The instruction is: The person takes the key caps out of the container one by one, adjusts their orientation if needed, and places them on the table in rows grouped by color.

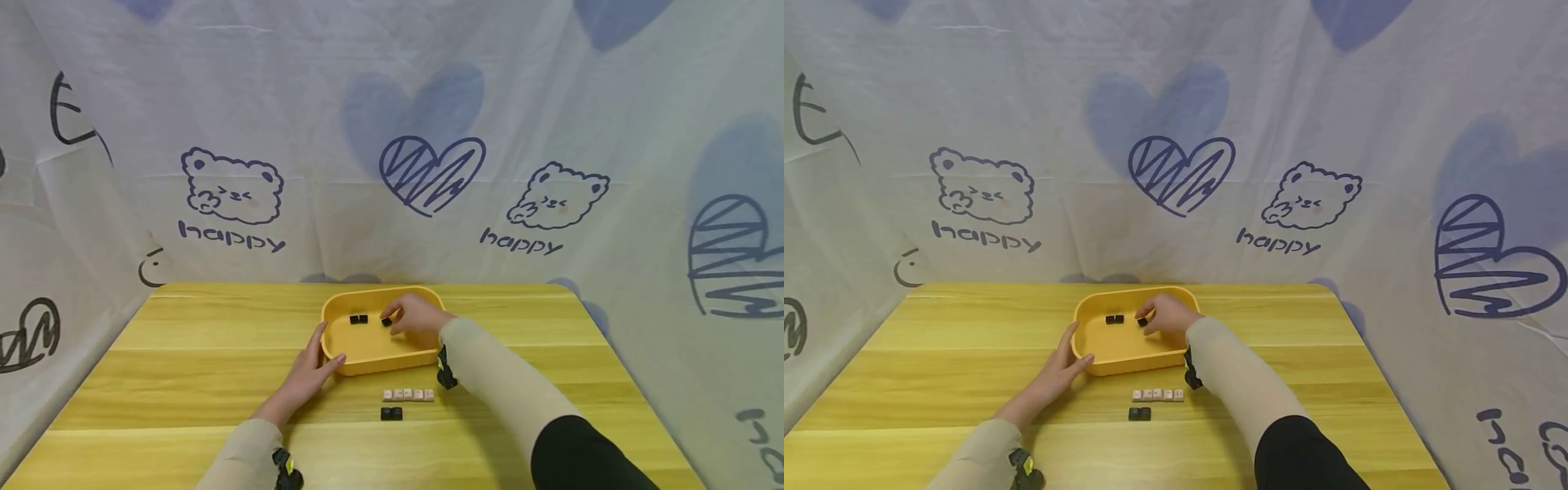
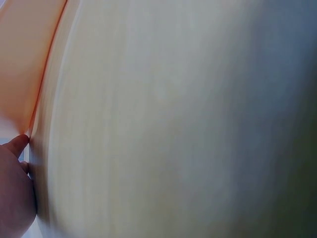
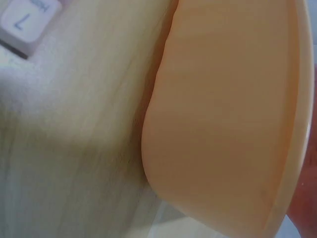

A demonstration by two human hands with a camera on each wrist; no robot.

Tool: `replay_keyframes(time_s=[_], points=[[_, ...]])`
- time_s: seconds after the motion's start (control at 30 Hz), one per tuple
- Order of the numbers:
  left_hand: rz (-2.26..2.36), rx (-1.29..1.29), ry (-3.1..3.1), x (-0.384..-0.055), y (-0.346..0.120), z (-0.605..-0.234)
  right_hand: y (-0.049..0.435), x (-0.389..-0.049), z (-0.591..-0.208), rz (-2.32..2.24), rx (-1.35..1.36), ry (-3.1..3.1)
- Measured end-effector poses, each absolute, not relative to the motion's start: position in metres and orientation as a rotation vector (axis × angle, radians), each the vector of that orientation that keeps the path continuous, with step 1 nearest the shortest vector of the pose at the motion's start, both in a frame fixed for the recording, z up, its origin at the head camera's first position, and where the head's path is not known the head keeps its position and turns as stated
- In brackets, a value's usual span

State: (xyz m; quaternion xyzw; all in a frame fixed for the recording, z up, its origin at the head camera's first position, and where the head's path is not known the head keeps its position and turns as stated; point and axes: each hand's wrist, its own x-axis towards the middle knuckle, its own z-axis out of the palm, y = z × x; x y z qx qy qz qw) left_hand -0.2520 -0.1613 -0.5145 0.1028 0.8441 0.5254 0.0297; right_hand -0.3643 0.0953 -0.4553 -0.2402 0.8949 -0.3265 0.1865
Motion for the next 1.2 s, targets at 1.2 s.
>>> replay_keyframes(time_s=[1.2], points=[[1.589, 0.289, 2.605, -0.252, -0.16, -0.515, 0.128, -0.333, -0.442, -1.012, -0.708, 2.693]])
